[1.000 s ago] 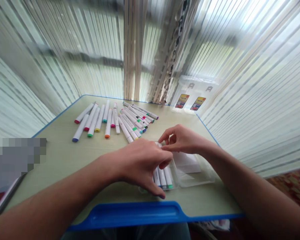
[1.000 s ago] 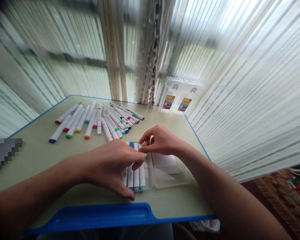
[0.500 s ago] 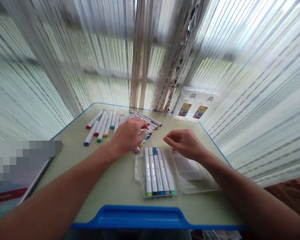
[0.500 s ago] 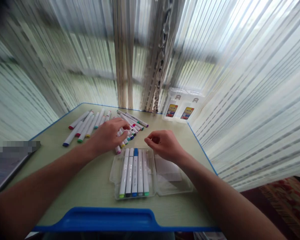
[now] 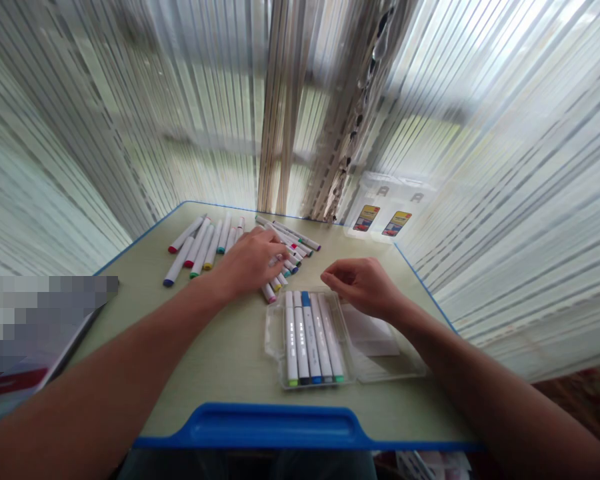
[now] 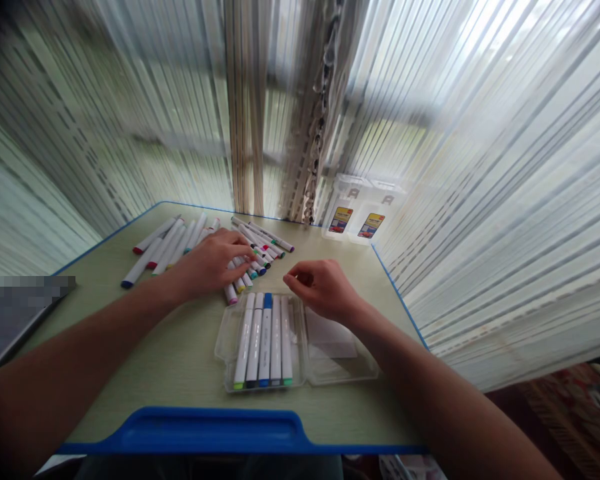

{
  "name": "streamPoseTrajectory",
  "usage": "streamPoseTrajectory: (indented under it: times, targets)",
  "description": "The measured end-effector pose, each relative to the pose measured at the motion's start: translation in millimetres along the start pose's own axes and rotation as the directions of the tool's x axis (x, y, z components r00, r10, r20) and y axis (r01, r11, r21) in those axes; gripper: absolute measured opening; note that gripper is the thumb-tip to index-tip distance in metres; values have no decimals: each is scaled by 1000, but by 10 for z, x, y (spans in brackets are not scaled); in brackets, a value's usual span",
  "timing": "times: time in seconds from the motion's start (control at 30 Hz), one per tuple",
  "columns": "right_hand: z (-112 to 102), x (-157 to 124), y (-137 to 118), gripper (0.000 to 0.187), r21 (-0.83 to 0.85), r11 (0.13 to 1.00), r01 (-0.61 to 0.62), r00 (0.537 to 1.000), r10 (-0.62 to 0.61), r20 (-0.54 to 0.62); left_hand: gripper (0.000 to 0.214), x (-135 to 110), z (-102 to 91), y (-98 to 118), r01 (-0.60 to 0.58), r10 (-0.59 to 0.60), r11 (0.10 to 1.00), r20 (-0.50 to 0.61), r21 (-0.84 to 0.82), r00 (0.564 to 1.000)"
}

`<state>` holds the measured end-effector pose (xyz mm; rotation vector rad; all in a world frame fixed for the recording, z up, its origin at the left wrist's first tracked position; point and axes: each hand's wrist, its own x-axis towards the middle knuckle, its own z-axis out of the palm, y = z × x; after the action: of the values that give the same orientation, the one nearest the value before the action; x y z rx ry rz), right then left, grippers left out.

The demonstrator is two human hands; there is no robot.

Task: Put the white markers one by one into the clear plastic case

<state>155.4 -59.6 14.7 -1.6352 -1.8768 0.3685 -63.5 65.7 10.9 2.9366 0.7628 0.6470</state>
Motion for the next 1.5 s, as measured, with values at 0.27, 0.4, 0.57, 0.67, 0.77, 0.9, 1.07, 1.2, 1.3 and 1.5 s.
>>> streamPoseTrajectory:
  times: [0.27,0.4,0.57,0.67,0.77,0.9,1.07,1.2,1.3,1.5]
  targets:
    - [-1,-19,-7,24,4,1000,13,1000,-13,11,31,-13,20,32,22,-24,999,51,39,998]
    - [-2,-21,-11,24,-10,1000,16,1000,-15,18,28,-17,23,41,32,-34,999,60,31,998]
    - [7,-21,-15,23,0,1000,13,999,-13,31,22,-9,24,63,17,-17,1000,52,14,999]
    - [8,-17,-17,24,0,1000,11,999,-11,41,20,-2,6,90,25,-28,999,84,40,996]
    - [5,-17,-11,24,0,1000,14,999,-14,44,23,-9,-1,90,29,-37,997,115,69,993]
    - [5,-26,-1,24,0,1000,22,999,-22,38,27,-17,22,31,-10,0,995,96,100,995]
    - [6,-32,-3,25,-8,1000,18,999,-18,41,25,4,3,31,-56,55,997,8,51,998]
    - [11,-34,1,27,-20,1000,13,999,-12,42,22,4,-62,145,-96,78,991,-184,-88,980]
    - [21,-36,7,27,-16,1000,6,1000,-6,22,22,-12,-113,242,-146,92,971,-265,-192,960]
    - [28,-42,29,46,162,986,-44,996,57,-74,12,-49,-206,411,-166,22,923,-385,-347,923]
